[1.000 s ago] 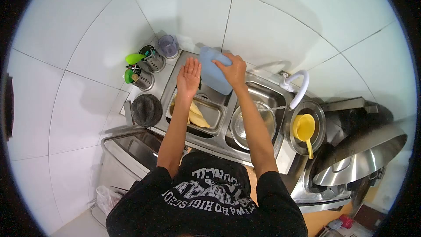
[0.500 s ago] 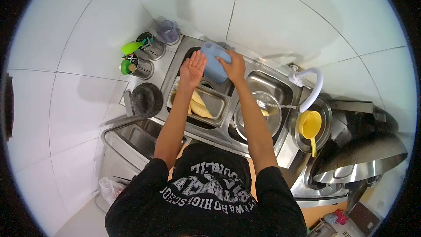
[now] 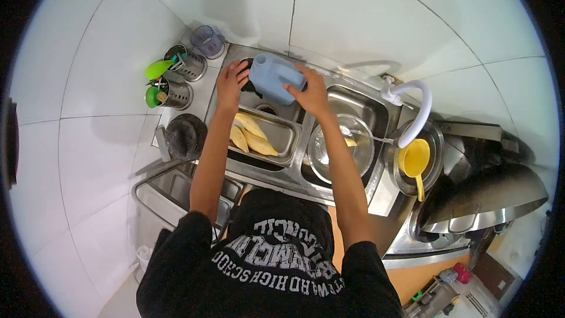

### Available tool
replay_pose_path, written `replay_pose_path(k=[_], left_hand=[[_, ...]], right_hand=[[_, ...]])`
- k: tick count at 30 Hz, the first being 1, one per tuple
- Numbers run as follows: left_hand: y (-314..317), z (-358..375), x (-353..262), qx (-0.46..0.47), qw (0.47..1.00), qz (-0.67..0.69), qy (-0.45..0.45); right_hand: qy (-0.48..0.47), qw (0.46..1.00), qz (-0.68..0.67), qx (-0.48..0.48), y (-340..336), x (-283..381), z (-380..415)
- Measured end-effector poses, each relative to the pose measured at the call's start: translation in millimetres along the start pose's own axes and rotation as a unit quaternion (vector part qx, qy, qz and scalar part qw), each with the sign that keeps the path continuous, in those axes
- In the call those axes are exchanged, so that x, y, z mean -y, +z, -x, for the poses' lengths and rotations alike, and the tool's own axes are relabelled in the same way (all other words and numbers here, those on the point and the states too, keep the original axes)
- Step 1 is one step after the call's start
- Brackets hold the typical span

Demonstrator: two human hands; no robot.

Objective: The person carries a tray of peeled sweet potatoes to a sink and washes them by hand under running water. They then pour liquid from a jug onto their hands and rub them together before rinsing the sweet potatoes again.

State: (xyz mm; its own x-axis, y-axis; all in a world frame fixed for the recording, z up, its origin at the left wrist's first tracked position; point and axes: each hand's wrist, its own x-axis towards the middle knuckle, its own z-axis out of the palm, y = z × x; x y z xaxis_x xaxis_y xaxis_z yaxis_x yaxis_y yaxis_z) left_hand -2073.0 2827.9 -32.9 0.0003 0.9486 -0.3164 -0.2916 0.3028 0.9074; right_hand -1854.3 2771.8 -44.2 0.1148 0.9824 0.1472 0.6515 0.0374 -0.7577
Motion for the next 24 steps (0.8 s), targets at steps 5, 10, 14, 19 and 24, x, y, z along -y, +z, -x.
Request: replay_pose_path(k=[5,10,14,19,24], left_hand=[[41,122,-120,0.273,0.953,0.130,-0.028],[40,157,-184,0.595,0.789,0.126,0.091],[63,177,-208,0.536,0.797,0.196,0.196],[70,155,-173,0.385,0.920,-0.076,-0.012],[95,114,11,0.347,0.935,-0.078,-0.012]], right_hand=[[0.088,0.985,-0.142,-0.045,-22,-9,50],[0.203,0.963,-0.176,-0.013,-35,-23,113],[0.216,0.956,-0.196,0.001,-35,-29,145],[0.230,0.951,-0.204,-0.006,-39,-5,142],[0.179,0.928,-0.324,-0.041,-31,43,132]])
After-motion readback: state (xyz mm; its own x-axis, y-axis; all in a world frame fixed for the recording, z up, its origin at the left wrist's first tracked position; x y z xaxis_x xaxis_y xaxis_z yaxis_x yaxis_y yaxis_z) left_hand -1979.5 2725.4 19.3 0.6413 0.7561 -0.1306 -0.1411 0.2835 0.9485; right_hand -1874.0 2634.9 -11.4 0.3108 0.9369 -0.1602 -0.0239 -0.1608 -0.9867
